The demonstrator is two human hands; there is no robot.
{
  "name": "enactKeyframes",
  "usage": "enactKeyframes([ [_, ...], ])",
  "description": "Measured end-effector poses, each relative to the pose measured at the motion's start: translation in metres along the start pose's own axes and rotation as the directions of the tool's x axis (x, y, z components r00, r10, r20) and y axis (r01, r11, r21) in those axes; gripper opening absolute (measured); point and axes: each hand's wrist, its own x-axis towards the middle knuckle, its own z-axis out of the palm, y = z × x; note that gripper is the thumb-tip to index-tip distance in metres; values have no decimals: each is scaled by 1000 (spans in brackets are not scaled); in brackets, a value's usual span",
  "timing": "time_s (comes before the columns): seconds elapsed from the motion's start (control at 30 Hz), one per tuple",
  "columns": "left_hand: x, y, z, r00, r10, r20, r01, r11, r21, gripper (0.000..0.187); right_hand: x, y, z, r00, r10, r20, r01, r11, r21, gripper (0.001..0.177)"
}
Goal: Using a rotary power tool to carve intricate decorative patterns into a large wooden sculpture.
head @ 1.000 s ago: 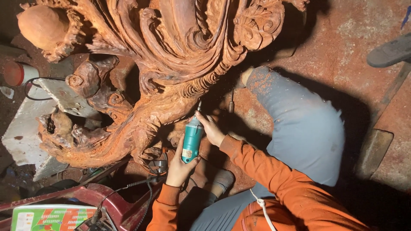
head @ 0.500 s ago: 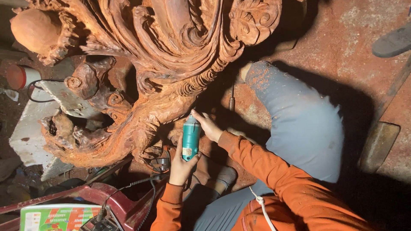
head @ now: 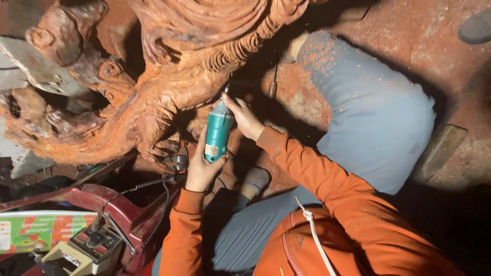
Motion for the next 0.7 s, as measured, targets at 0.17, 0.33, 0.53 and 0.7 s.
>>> enactKeyframes([
  [0.17,-3,-10,0,1000,0,15,0,1000,3,103,-2,6,-2,1000,-13,22,12,998,55,70],
  [0.33,-2,-12,-1,999,40,18,-41,999,25,103,0,11,-5,996,-71,53,68,996,58,60],
  [0.53,0,-21,-1,997,72,-4,-72,997,34,104,1,14,-6,991,-90,97,84,994,72,51],
  [0.7,1,-18,-1,1000,13,13,-14,999,43,104,2,17,-8,991,-94,98,91,995,41,49],
])
